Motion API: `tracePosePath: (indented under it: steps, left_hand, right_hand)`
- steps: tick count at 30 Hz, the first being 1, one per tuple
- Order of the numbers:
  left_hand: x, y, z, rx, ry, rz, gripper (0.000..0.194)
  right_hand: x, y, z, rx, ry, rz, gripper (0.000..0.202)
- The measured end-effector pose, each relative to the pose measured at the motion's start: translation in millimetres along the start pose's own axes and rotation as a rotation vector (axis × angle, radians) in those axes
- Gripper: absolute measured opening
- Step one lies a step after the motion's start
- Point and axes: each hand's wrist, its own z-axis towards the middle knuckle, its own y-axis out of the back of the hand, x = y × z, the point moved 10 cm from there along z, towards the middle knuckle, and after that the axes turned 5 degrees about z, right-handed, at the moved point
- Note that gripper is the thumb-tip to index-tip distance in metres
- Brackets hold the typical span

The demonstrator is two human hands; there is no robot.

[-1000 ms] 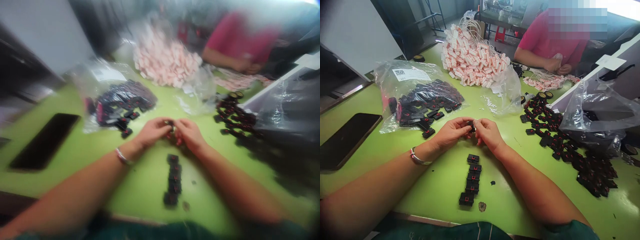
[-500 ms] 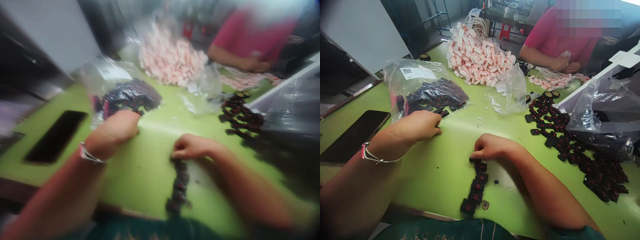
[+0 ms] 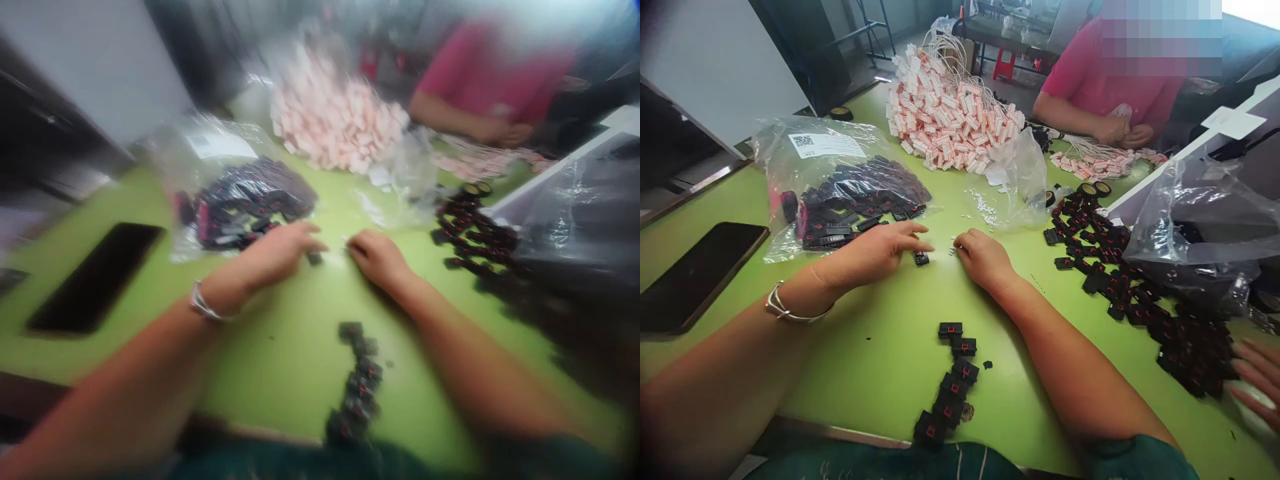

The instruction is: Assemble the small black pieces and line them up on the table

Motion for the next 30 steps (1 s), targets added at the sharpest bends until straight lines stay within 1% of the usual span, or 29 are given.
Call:
tracePosePath:
  steps: [2, 3, 4, 5, 6, 8, 10, 12, 15, 17, 18, 20, 22, 24, 27, 30]
  left_hand:
    - [14, 11.5, -1, -0.065, 0.165, 0.048, 0.04]
    - [21, 12.5, -3, -0.057, 0.263, 0.063, 0.04]
    - [26, 8.9, -4, -0.012, 0.336, 0.077, 0.042]
    - [26, 3.6, -5, 0.039, 0.371, 0.092, 0.045]
    - [24, -1.9, -5, 0.081, 0.373, 0.107, 0.045]
    - [15, -8.8, -2, 0.097, 0.321, 0.129, 0.036]
    - [6, -13.3, -1, 0.075, 0.267, 0.121, 0.03]
    - [-1, -16.9, -1, 0.046, 0.234, 0.087, 0.028]
    - [-17, -20.3, 0, -0.006, 0.138, 0.004, 0.029]
    - [-22, -22.8, 1, -0.032, 0.098, -0.077, 0.031]
    - [-20, -23.7, 1, -0.046, 0.109, -0.137, 0.031]
    - [-7, -24.6, 1, -0.093, 0.198, -0.319, 0.03]
    - [10, -27.3, 0, -0.137, 0.314, -0.57, 0.029]
    - [21, -33.0, -2, -0.152, 0.408, -0.836, 0.032]
    - [23, -43.2, -5, -0.133, 0.504, -1.166, 0.036]
    - [11, -53.9, -6, -0.064, 0.542, -1.396, 0.041]
  right_hand:
    - [6, -4, 0, 0.024, 0.012, -0.087, 0.016]
    - [8, -6, 0, 0.037, 0.012, -0.137, 0.017]
    - [9, -8, 1, 0.048, 0.009, -0.189, 0.018]
    - [10, -9, 1, 0.059, 0.004, -0.242, 0.02]
    - [10, -11, 1, 0.071, 0.0, -0.294, 0.022]
    - [10, -13, 1, 0.088, -0.006, -0.374, 0.024]
    - [9, -16, 0, 0.107, -0.007, -0.419, 0.024]
    - [8, -17, 0, 0.127, -0.014, -0.449, 0.023]
    - [6, -17, -1, 0.158, -0.048, -0.493, 0.019]
    - [4, -16, 0, 0.173, -0.075, -0.51, 0.018]
    - [4, -16, 1, 0.176, -0.082, -0.512, 0.018]
    - [2, -16, 2, 0.166, -0.076, -0.494, 0.018]
    - [-1, -14, 4, 0.131, -0.067, -0.427, 0.018]
    - [-5, -9, 3, 0.066, -0.063, -0.292, 0.016]
    - [-5, 3, -1, -0.06, -0.011, 0.008, 0.012]
    - [10, 13, -8, -0.145, 0.094, 0.231, 0.011]
